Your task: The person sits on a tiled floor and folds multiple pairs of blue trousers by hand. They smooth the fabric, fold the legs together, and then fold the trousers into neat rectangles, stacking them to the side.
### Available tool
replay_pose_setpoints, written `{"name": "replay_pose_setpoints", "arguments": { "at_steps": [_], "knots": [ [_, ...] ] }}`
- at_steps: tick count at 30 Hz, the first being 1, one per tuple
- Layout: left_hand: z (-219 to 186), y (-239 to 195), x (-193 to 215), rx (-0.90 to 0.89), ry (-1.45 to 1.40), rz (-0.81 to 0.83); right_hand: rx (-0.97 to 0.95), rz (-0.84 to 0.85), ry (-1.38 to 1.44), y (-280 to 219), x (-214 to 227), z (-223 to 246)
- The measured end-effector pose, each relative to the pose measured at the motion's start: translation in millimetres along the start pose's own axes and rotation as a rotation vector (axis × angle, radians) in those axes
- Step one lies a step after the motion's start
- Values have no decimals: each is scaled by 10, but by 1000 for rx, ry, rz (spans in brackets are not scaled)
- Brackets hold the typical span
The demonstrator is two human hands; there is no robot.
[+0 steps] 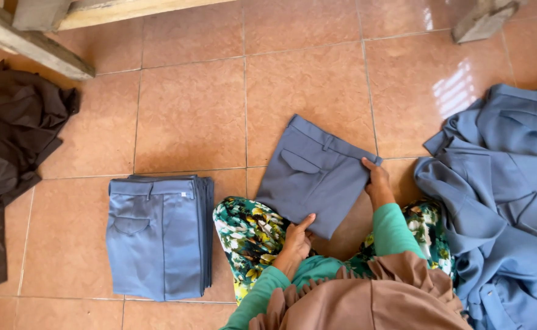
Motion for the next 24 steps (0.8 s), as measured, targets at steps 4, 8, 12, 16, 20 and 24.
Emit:
{"name": "replay_pose_setpoints", "arguments": {
  "at_steps": [4,8,12,16,20,24],
  "knots": [
    [-113,247,-79,-75,-68,59,95,-6,-108,-101,-111,386],
    [-677,-65,-284,-141,-90,173,294,94,-120,-419,-642,988],
    [-1698,-748,-187,-216,-135,254,425,260,-200,-1295,-1676,1308],
    [-2415,-894,591,-542,-341,276,509,560,-154,-2204,-2937,1085],
    [-3028,-1852,1464,-864,-284,157,393,865,-69,-3309,-3945,494],
    [-2939,-2413,2608,-892,-328,-234,240,1011,-127,-3567,-4506,-769]
  ]
}}
Point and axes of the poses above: each hand's wrist, its own y-axis towards the middle knuckle, its own x-axis out of the back of the hand, z = x × y, the point moved 10 cm from there along y, towards the middle knuckle, and after that the axes turned 2 degrees about y, right-handed, at the moved point
